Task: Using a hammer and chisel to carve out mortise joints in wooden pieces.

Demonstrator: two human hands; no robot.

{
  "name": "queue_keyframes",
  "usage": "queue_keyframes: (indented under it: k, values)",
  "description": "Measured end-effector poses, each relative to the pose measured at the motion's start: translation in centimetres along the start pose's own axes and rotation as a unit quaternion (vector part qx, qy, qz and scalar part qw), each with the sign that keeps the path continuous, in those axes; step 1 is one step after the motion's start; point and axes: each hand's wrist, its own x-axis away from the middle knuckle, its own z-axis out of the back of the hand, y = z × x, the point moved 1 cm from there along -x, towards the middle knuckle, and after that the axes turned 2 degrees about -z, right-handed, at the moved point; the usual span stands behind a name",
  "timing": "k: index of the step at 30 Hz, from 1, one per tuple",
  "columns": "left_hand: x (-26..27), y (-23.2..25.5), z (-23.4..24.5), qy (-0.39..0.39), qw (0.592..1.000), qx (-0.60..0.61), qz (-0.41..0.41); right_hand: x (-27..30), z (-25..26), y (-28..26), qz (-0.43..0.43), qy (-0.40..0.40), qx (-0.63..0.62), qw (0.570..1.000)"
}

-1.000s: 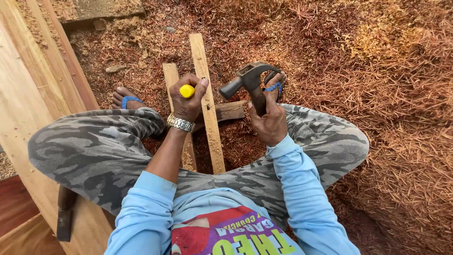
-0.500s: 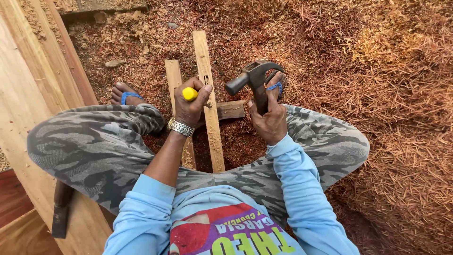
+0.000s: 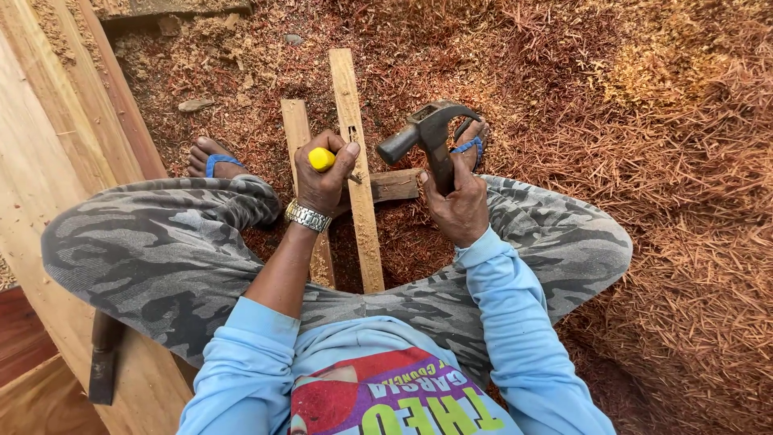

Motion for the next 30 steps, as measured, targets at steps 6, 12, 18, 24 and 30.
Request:
queue_keyframes:
  k: [6,12,18,24,30]
  values:
    - [0.0,-0.3,-0.1,0.0,1.0,0.014,0.002,-0.1,0.2,-0.6,0.022,0.006,-0.008,1.0]
    - [0.0,-1.1,-0.7,-0.011,1.0,-0.005,-0.012,0.0,0.2,-0.8,0.013,-0.015,-0.001,1.0]
    - [0.2,-1.4,-1.5,-0.046,0.994,-0.091,-0.044,-0.7,2.3,-5.6,0.065,-0.045,0.034,0.996]
    - [0.4,-5.9,-1.7,-0.063,0.986,-0.031,-0.151,-1.7,6.6,-14.1,0.174,-0.047,0.01,0.983]
    - [1.0,-6.2,-2.5,-0.015,0.942,-0.239,-0.237,-2.4,3.1,-8.7,0.145,-0.16,0.128,0.968]
